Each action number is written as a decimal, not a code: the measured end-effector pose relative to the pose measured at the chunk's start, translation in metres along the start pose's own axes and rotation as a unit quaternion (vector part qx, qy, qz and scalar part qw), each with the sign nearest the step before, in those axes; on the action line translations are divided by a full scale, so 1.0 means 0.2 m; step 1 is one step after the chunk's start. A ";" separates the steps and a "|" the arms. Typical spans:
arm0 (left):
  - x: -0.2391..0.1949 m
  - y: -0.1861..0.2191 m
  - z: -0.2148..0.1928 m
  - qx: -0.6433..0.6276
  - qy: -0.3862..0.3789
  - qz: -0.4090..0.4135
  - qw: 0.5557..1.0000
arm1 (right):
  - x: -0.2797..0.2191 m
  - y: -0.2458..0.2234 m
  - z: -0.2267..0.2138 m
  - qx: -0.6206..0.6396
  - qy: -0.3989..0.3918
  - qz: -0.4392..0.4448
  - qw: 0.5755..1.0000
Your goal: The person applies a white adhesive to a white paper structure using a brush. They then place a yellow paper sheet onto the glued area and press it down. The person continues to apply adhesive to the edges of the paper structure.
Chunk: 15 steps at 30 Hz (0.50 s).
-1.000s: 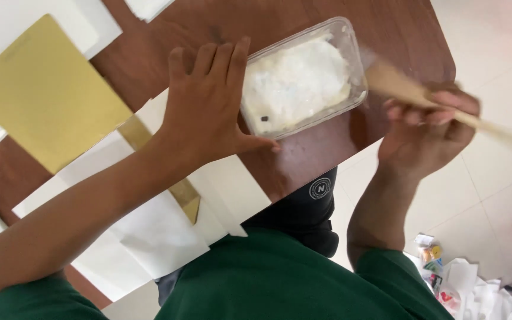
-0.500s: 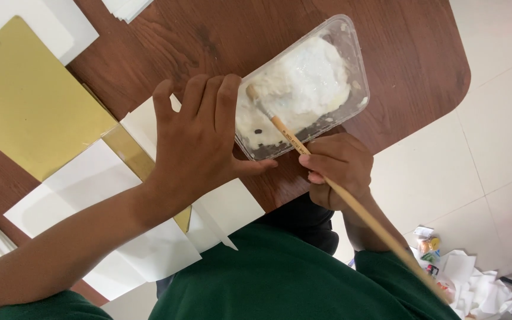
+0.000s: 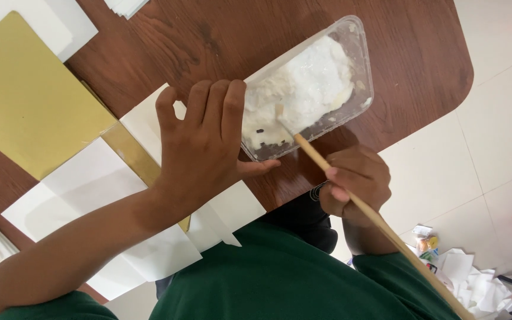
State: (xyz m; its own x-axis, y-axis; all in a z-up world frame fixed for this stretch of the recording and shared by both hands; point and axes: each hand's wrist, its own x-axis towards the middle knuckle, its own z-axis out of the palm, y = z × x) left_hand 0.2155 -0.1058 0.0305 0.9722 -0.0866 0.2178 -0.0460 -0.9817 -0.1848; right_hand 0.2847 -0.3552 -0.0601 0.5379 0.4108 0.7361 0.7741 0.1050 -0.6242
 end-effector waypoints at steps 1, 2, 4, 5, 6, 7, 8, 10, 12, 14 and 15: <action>0.00 0.00 0.00 0.006 -0.002 0.001 1.000 | 0.00 0.00 0.02 0.002 0.023 -0.013 1.000; -0.01 0.00 0.00 0.012 -0.005 0.001 1.000 | 0.01 0.00 0.04 0.004 0.046 -0.025 0.999; -0.01 0.00 0.00 0.004 -0.003 0.000 1.000 | 0.01 0.03 0.05 -0.004 0.098 -0.061 0.993; 0.00 0.00 0.00 -0.004 0.001 -0.002 1.000 | 0.02 0.04 0.06 -0.012 0.150 -0.096 0.984; 0.00 0.00 0.00 -0.004 0.001 -0.002 1.000 | 0.03 0.04 0.04 -0.012 0.150 -0.097 0.984; 0.00 0.00 0.00 -0.003 0.005 -0.003 1.000 | 0.04 0.04 0.03 -0.030 0.146 -0.113 0.982; 0.00 0.00 0.00 -0.004 0.008 -0.002 1.000 | 0.05 0.04 0.02 -0.051 0.142 -0.128 0.980; 0.00 0.01 0.00 -0.004 0.004 -0.003 1.000 | 0.01 0.03 -0.03 -0.077 0.091 -0.105 0.987; -0.01 0.01 0.01 -0.003 0.001 -0.005 1.000 | 0.00 0.02 -0.03 -0.103 0.041 -0.081 0.991; -0.01 0.01 0.01 0.011 -0.002 -0.007 1.000 | 0.02 0.02 0.03 -0.003 0.045 -0.014 0.999; -0.01 0.01 0.01 0.011 -0.001 -0.006 1.000 | 0.02 0.01 0.02 -0.004 0.045 -0.015 0.999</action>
State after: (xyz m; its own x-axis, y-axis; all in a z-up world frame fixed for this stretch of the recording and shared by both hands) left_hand 0.2143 -0.1068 0.0286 0.9730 -0.0736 0.2187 -0.0283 -0.9787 -0.2034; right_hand 0.2870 -0.3504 -0.0590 0.5419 0.3239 0.7755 0.7932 0.1079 -0.5993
